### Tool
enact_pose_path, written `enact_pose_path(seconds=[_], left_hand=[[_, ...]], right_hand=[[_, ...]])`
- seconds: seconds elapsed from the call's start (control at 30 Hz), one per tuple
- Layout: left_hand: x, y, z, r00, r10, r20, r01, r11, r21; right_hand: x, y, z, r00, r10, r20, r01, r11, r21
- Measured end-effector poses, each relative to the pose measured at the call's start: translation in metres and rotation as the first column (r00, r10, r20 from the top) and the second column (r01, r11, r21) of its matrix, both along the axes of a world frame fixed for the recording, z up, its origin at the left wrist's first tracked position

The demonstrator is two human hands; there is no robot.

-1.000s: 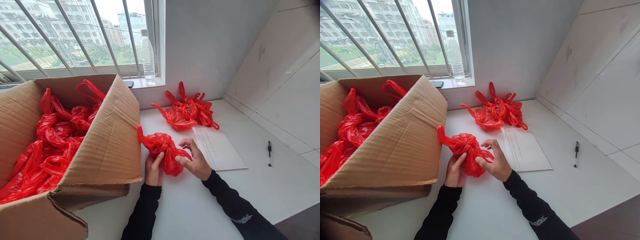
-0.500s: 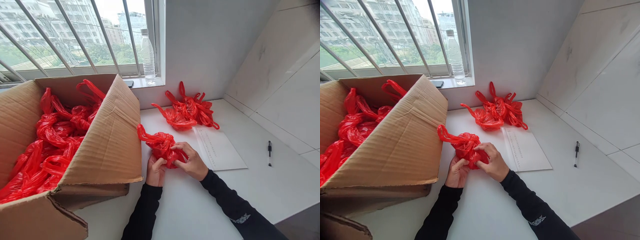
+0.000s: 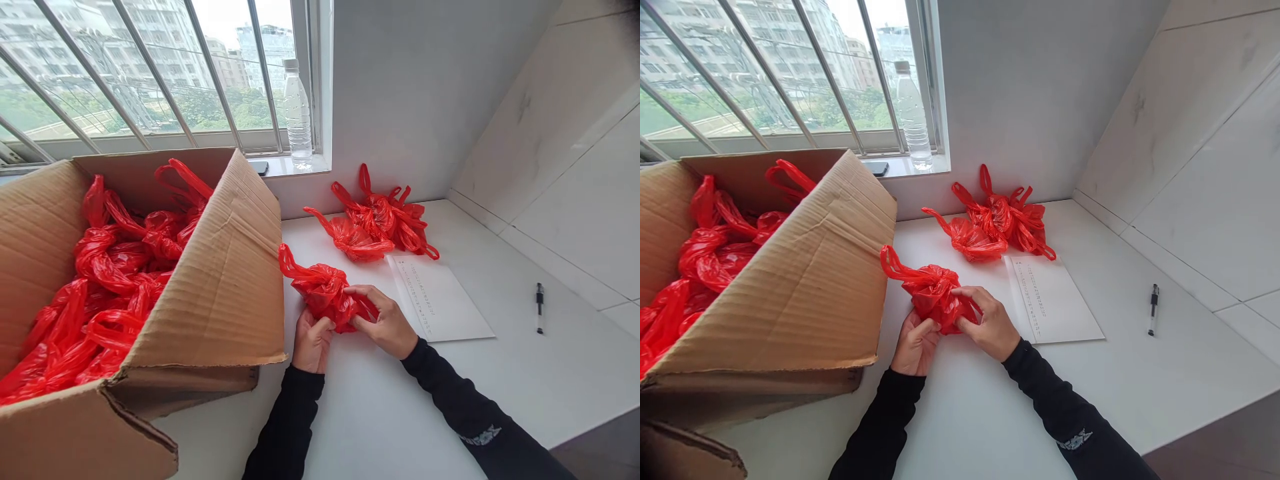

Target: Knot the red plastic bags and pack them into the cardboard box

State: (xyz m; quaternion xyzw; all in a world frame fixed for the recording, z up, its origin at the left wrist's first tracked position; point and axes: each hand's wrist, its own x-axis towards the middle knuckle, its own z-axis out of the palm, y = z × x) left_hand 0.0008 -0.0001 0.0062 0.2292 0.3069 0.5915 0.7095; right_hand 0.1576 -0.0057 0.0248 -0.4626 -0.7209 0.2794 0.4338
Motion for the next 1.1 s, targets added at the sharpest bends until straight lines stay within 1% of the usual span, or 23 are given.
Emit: enact_pose_path(seconds=[0.1,0.2,0.27,0.33,0.4,0.5,0.7,0.87,0.97,1.1], left_hand=[[0.001,0.000,0.001,0.999,0.012,-0.031,-0.011,0.999,0.031],[0.002,0.000,0.000,0.998,0.047,-0.040,-0.046,0.999,0.022],[0.002,0.000,0.000,0.998,0.064,-0.024,-0.064,0.998,0.009],[0.002,0.000,0.000,0.998,0.068,-0.012,-0.068,0.998,0.006],[0.003,0.000,0.000,0.998,0.055,-0.006,-0.055,0.998,0.018],[0.003,0.000,-0.001,0.999,0.037,-0.014,-0.036,0.998,0.045],[0.003,0.000,-0.004,0.996,0.028,-0.089,-0.024,0.999,0.047],[0.005,-0.001,-0.002,0.990,0.039,-0.136,-0.028,0.996,0.085],[0.006,-0.003,-0.001,0.993,0.037,-0.116,-0.026,0.996,0.089],[0.004,-0.003,0.000,0.999,-0.021,-0.039,0.024,0.998,0.063]], right_hand=[[0.001,-0.001,0.003,1.000,-0.007,-0.004,0.007,1.000,0.010],[0.001,-0.003,0.003,0.996,-0.084,-0.028,0.085,0.996,0.027],[0.001,-0.003,0.001,0.991,-0.135,0.003,0.135,0.990,0.036],[0.001,-0.002,-0.002,0.985,-0.156,0.072,0.153,0.987,0.043],[0.000,0.000,-0.004,0.981,-0.145,0.128,0.139,0.989,0.052],[-0.002,0.001,-0.007,0.982,-0.111,0.150,0.101,0.992,0.075],[-0.002,0.001,-0.006,0.988,-0.097,0.119,0.089,0.994,0.068],[-0.002,0.000,-0.004,0.991,-0.123,0.056,0.117,0.989,0.092],[-0.002,-0.001,-0.003,0.994,-0.105,-0.016,0.106,0.989,0.100],[-0.003,-0.004,0.001,0.997,-0.056,-0.046,0.059,0.995,0.079]])
